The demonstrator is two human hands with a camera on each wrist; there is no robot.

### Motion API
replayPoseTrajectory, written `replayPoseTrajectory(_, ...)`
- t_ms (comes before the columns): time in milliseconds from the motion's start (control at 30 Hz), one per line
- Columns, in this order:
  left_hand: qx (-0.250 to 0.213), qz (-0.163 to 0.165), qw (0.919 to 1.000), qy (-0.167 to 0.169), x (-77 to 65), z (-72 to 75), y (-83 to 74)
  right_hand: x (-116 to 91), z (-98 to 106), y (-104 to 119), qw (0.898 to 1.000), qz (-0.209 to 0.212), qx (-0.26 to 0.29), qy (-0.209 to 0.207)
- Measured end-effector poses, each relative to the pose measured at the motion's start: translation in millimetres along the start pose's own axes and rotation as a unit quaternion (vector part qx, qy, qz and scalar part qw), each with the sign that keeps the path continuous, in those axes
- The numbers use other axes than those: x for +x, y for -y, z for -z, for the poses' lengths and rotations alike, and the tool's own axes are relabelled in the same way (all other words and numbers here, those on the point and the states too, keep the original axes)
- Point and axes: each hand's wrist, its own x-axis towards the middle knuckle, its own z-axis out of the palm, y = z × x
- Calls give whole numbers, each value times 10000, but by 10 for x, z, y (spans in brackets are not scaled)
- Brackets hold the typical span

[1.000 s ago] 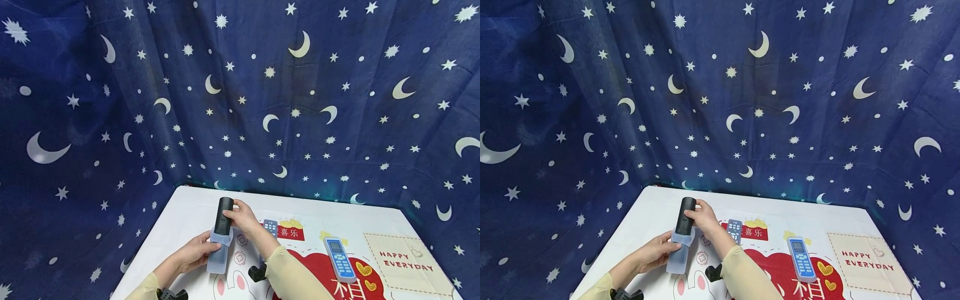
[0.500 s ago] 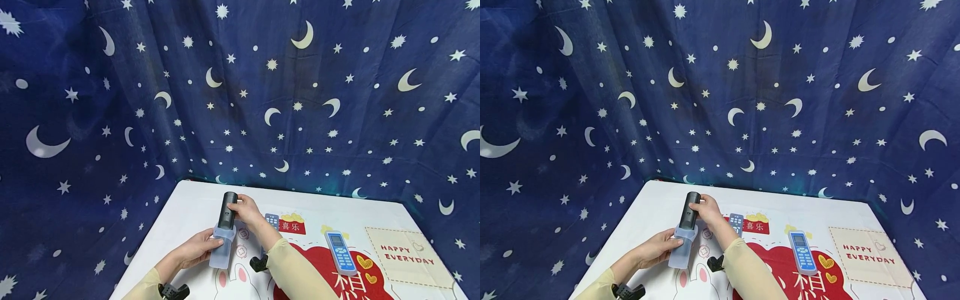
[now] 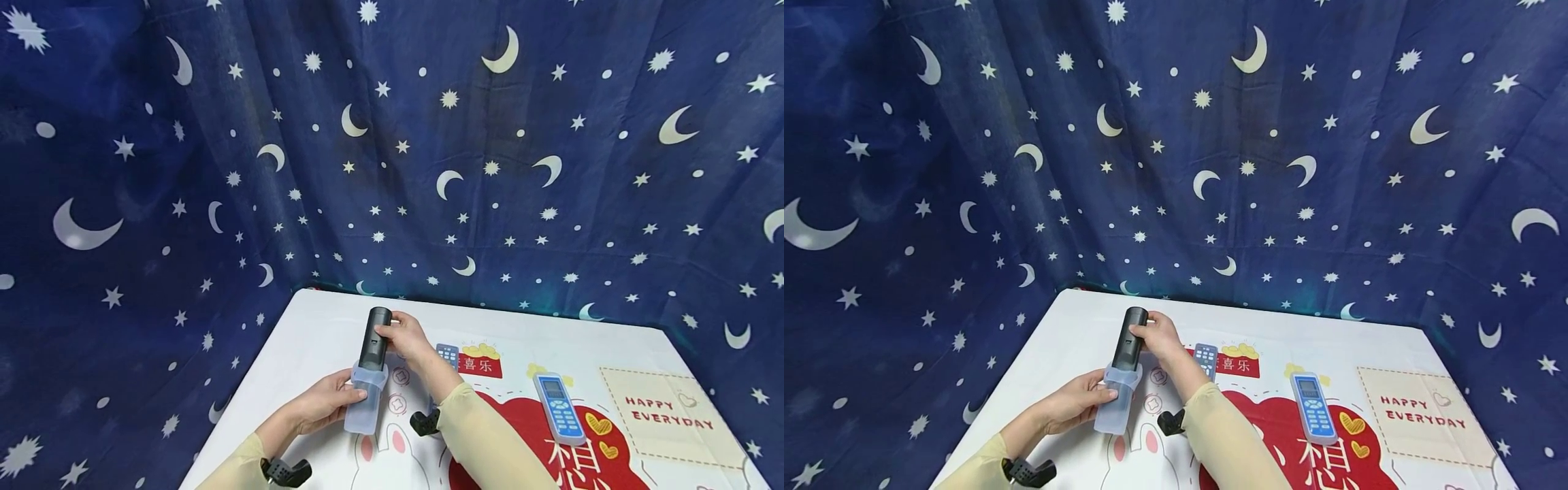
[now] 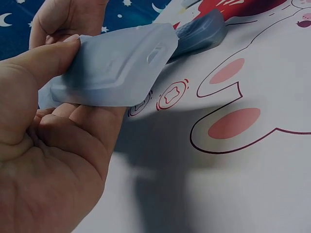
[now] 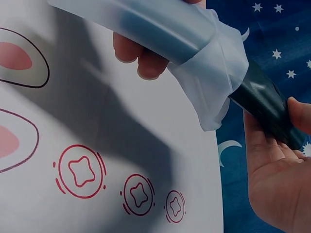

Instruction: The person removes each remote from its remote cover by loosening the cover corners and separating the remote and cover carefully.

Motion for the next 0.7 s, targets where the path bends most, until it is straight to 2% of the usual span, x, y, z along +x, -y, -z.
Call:
replayPoseTrajectory(300,-14,23,10000,-56,23,3,15,9,26,28,10000,9,-45,-37)
replayPoseTrajectory(700,-39,-14,10000,-25,-19,6,25,30,14,49,10000,23,-15,-15)
